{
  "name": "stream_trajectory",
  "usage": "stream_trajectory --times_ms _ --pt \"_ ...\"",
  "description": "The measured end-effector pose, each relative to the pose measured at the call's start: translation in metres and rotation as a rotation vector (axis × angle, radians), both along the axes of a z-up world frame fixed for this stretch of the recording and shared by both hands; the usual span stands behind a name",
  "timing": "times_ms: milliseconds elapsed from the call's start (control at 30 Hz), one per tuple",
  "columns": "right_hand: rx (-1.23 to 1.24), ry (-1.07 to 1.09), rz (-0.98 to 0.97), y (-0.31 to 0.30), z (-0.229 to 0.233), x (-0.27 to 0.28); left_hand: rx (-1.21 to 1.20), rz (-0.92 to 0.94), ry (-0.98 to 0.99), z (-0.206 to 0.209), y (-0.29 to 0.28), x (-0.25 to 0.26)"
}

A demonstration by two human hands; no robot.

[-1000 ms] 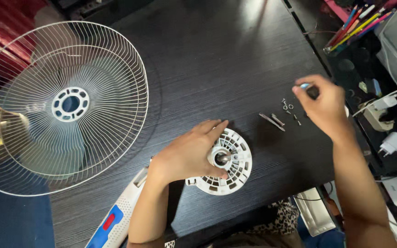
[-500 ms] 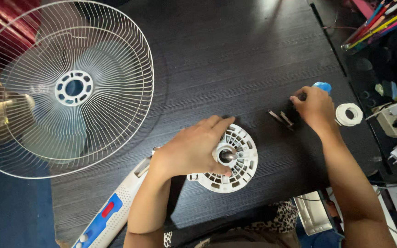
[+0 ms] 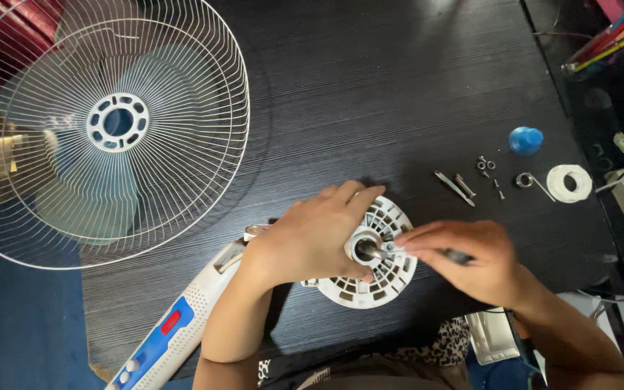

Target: The person assembles a white pedestal fan by attaching the motor housing to the stand and securing it with screws. They then attach the fan blade hub to the motor shaft and fasten it with a nut.

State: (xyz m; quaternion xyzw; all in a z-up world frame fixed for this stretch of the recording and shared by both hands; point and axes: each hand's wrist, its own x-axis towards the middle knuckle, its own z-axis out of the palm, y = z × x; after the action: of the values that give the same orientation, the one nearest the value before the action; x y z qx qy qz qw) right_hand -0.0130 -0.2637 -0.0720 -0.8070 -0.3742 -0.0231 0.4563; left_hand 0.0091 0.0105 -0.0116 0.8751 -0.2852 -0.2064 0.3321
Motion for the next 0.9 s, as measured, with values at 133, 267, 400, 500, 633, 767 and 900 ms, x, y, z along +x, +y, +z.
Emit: stream_trajectory --times_ms 133,267,400,500,633,767,900 --pt "-0.055 -0.106 0.047 0.013 0.001 0.001 0.06 -0.002 0.062 0.003 -0.001 0.001" --pt "-0.041 -0.224 0.051 0.013 -0.004 0.004 0.035 -0.008 0.051 0.006 -0.001 0.001" --pt "-0.048 -0.26 0.048 0.013 -0.007 0.005 0.044 0.006 0.078 0.006 -0.001 0.001" --pt "-0.073 -0.291 0.059 0.016 -0.003 0.005 0.041 0.015 0.075 0.005 -0.001 0.001" --pt "-0.146 -0.391 0.092 0.016 0.01 0.005 0.049 0.032 0.083 0.006 -0.001 0.001" --pt "-0.213 -0.452 0.092 0.016 0.018 0.003 0.018 0.035 0.058 0.007 0.0 0.0" --pt "-0.29 -0.487 0.059 0.017 0.019 -0.002 0.035 0.029 0.065 0.007 0.0 0.001"
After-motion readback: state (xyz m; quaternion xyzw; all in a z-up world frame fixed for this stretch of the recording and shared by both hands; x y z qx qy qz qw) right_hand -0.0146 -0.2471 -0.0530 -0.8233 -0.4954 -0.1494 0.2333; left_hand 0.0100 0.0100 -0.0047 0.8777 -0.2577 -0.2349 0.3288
